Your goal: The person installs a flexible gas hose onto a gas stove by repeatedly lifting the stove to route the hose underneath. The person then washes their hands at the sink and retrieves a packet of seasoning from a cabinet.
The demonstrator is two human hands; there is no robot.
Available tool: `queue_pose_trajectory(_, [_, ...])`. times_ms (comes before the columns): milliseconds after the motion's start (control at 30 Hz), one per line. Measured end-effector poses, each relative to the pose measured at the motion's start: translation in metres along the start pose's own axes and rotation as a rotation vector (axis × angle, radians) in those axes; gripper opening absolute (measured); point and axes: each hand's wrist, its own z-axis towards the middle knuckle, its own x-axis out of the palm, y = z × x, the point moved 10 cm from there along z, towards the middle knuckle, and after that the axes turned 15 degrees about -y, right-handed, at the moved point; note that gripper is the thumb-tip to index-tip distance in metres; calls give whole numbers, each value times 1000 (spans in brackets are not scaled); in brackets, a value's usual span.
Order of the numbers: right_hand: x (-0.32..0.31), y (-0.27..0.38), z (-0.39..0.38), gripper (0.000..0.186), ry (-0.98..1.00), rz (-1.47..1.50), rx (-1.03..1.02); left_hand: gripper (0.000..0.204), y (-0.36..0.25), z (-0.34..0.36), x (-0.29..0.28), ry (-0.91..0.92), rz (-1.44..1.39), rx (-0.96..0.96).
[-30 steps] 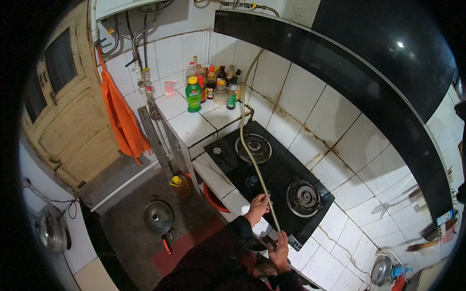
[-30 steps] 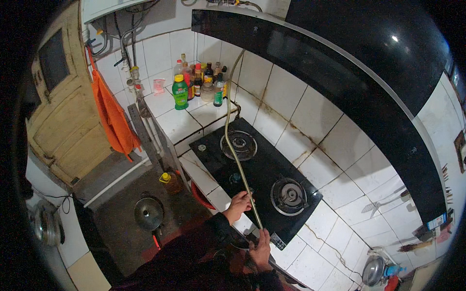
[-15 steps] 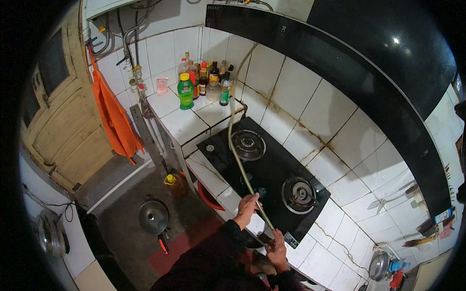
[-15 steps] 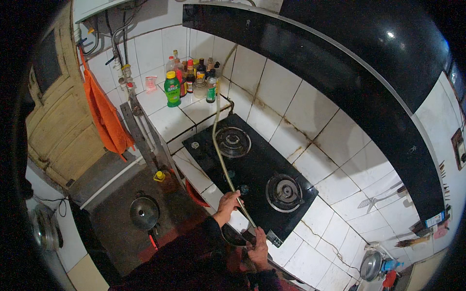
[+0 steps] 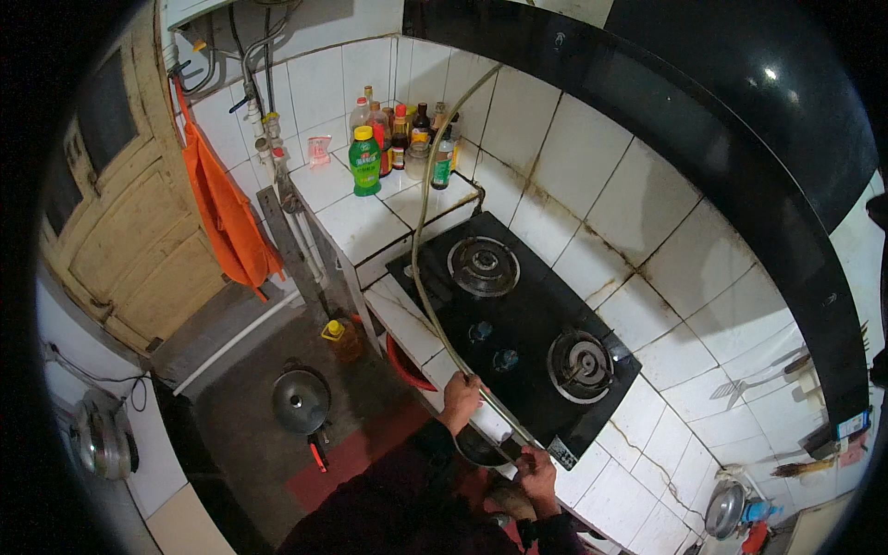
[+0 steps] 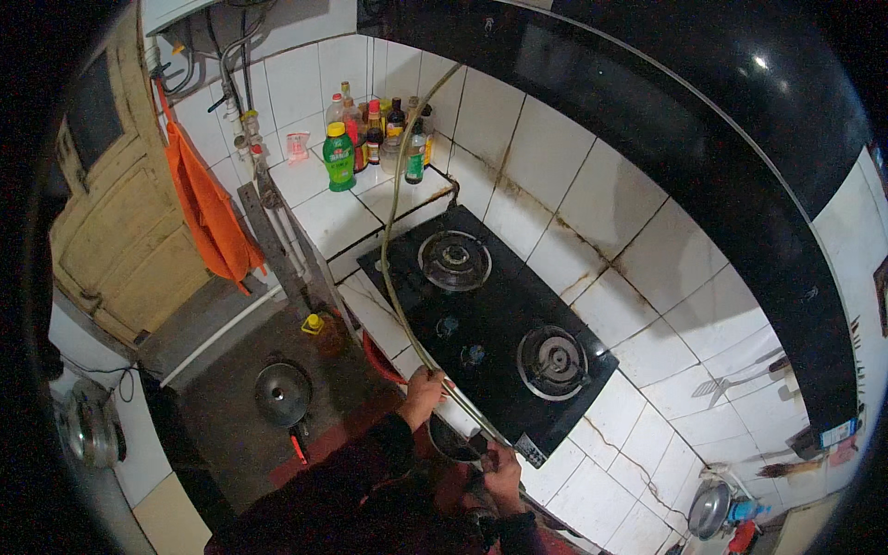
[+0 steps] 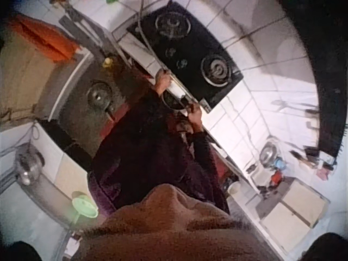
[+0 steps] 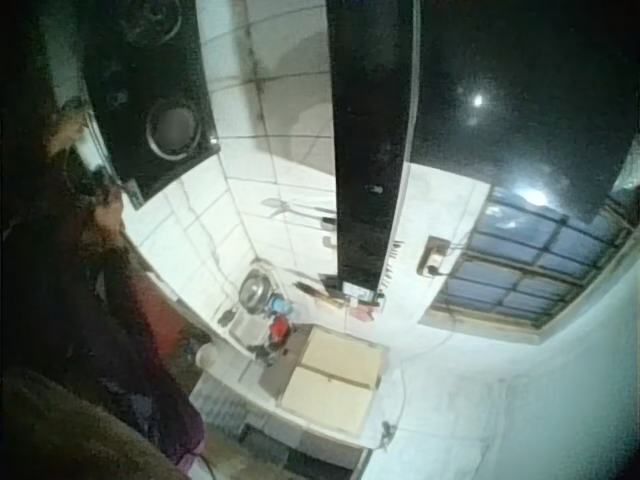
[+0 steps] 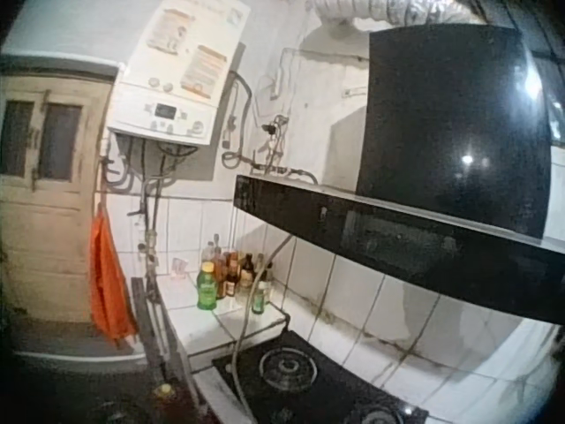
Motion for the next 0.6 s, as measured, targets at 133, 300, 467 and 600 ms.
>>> queue_pose_trajectory(133, [24,-29,-13,32,78,351,455,18,3,6,-14,-49,-118,-23])
queue_pose_trajectory(300, [36,-15,-5,32,179,679,696,19,-15,15,-31,-29,-187,-5])
queue_pose_trajectory(467, [33,-8,10,32,203,711,781,17,-31,17,-31,-121,-413,-45])
queue_pose_trajectory(600, [22,-18,3,35,197,718,808,21,-8,31,-29,-106,-344,-72])
